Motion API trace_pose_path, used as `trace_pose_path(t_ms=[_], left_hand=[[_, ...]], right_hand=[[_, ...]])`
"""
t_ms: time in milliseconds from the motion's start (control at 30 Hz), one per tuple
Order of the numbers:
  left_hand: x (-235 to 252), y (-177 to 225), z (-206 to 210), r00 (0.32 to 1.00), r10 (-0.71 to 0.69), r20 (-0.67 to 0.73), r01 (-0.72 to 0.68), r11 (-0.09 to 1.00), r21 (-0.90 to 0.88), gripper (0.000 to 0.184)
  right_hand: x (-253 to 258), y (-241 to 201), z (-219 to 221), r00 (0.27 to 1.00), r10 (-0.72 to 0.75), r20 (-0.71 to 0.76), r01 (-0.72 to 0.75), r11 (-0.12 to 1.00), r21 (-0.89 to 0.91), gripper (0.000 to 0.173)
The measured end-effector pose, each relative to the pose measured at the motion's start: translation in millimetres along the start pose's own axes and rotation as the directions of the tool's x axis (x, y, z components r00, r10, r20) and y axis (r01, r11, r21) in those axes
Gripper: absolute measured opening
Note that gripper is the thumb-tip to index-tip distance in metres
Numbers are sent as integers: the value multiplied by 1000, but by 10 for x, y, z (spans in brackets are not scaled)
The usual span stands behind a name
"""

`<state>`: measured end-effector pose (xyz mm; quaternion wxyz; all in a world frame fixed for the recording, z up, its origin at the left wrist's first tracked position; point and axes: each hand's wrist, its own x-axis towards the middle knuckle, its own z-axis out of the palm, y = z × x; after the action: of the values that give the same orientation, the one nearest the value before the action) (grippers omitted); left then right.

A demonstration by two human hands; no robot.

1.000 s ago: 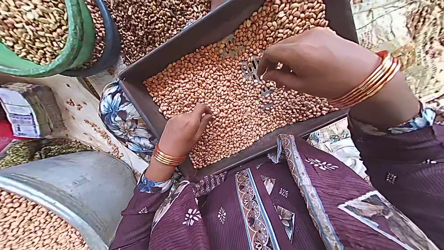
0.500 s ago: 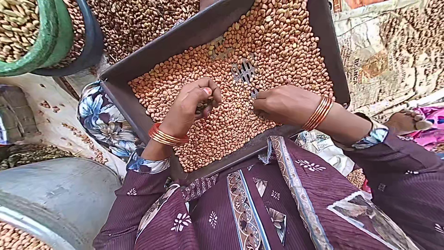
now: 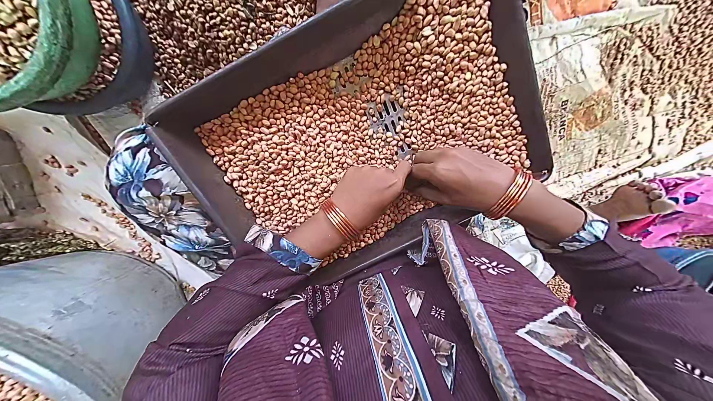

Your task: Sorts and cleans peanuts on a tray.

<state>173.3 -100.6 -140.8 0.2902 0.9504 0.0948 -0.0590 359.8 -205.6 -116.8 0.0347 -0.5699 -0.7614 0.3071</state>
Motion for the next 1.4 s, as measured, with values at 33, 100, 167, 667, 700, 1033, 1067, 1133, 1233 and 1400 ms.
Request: trace_pose_path(t_ms=[33,100,167,667,700,1033,1067,1133,1233,1400], left_hand=[[-2,17,15,1000,16,-18,-16,1000,20,18],[3,40,33,999,41,-23,-39,997,74,15],[12,80,-13,999,19,51,-25,993,112,17],[-213,-410,-371,960,-242,-142,62,677,-734,18],[-227,-450,-408,942,-296,-156,27,532,-846,13],[-294,-573,-455,872,-470,-140,-29,236,-971,32],[-292,-577,-442,879,-451,-153,-32,266,-964,30],[-286,-570,-424,887,-439,-142,-19,273,-962,29],[-270,-542,-425,891,-449,-64,89,312,-946,30],[-270,-429,-431,920,-379,97,255,395,-883,54]], right_hand=[[-20,5,-2,1000,1,-11,-1,1000,5,13],[-54,6,-41,999,42,-33,-41,999,29,15],[-81,-17,-121,991,131,-40,-128,989,79,12],[109,-197,192,994,-51,-93,50,999,-13,17],[120,-208,205,993,-62,-99,59,998,-30,15],[133,-333,83,999,35,36,-29,990,-139,7],[140,-336,93,999,41,28,-36,988,-150,7],[157,-340,90,997,58,42,-51,985,-162,6],[200,-393,-32,996,80,34,-74,987,-143,6],[406,-597,-435,896,-177,-407,170,984,-55,16]])
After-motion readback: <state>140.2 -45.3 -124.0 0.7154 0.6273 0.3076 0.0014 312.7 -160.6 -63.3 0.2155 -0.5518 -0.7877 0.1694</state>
